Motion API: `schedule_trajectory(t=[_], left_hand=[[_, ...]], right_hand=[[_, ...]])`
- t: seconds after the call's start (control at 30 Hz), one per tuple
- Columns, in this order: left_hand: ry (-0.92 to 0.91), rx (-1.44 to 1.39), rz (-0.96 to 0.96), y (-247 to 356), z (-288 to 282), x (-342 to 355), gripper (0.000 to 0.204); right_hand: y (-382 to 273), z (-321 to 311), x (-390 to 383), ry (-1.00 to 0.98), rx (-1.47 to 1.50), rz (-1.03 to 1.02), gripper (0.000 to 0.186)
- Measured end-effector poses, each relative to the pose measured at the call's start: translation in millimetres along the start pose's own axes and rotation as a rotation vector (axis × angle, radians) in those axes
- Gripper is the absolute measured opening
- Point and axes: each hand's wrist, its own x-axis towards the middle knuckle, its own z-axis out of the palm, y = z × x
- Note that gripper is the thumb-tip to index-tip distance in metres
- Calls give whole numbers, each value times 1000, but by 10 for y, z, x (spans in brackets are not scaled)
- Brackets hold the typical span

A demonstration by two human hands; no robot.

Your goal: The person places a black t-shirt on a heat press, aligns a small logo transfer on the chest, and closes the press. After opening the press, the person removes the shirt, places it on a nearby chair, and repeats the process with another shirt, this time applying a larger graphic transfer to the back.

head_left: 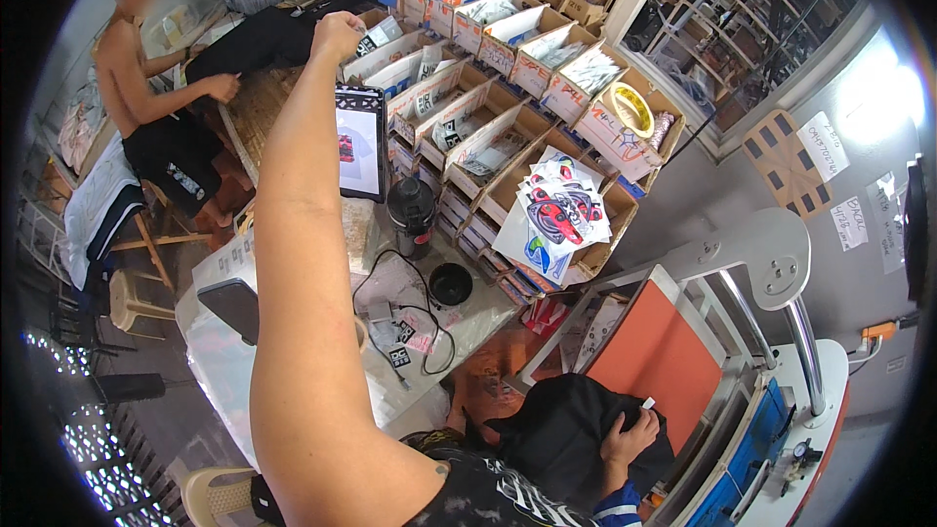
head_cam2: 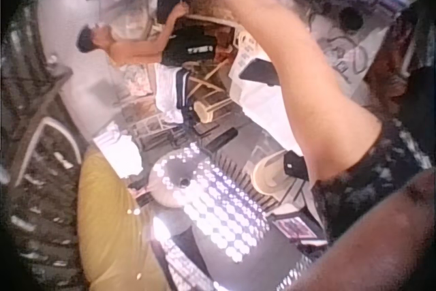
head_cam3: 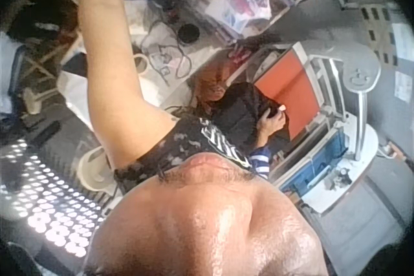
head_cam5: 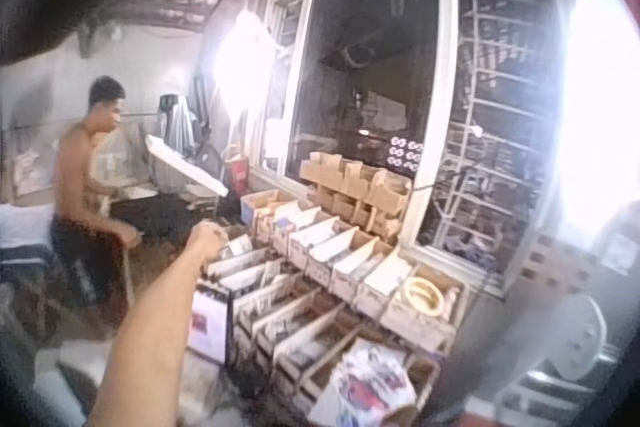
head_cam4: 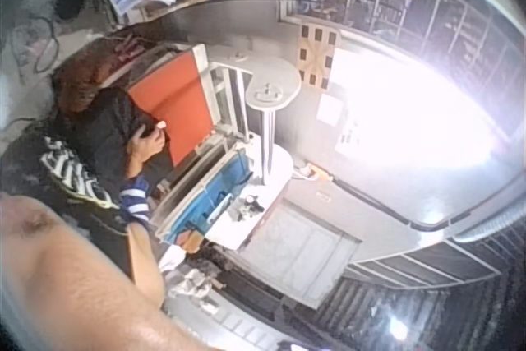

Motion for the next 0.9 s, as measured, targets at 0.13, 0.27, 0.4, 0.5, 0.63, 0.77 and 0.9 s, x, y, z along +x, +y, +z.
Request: schedule_trajectory(t=[0.13,0.27,0.4,0.5,0.63,0.77,0.9], left_hand=[[15,22,-4,-23,15,17,15],[15,103,-23,11,40,7,16],[2,204,26,-68,118,95,20],[25,68,57,-37,210,84,30],[-245,-134,-205,-146,195,318,63],[-511,463,-111,306,327,114,94],[-567,504,-246,-65,478,431,95]], right_hand=[[9,15,-4,6,30,1,48],[-4,2,-1,0,28,8,48],[-26,-7,3,-18,15,31,48],[-7,-6,11,-26,35,27,49],[-4,30,28,-27,38,13,50],[-27,-45,-17,-30,21,52,50],[17,59,60,-38,49,-10,51]])
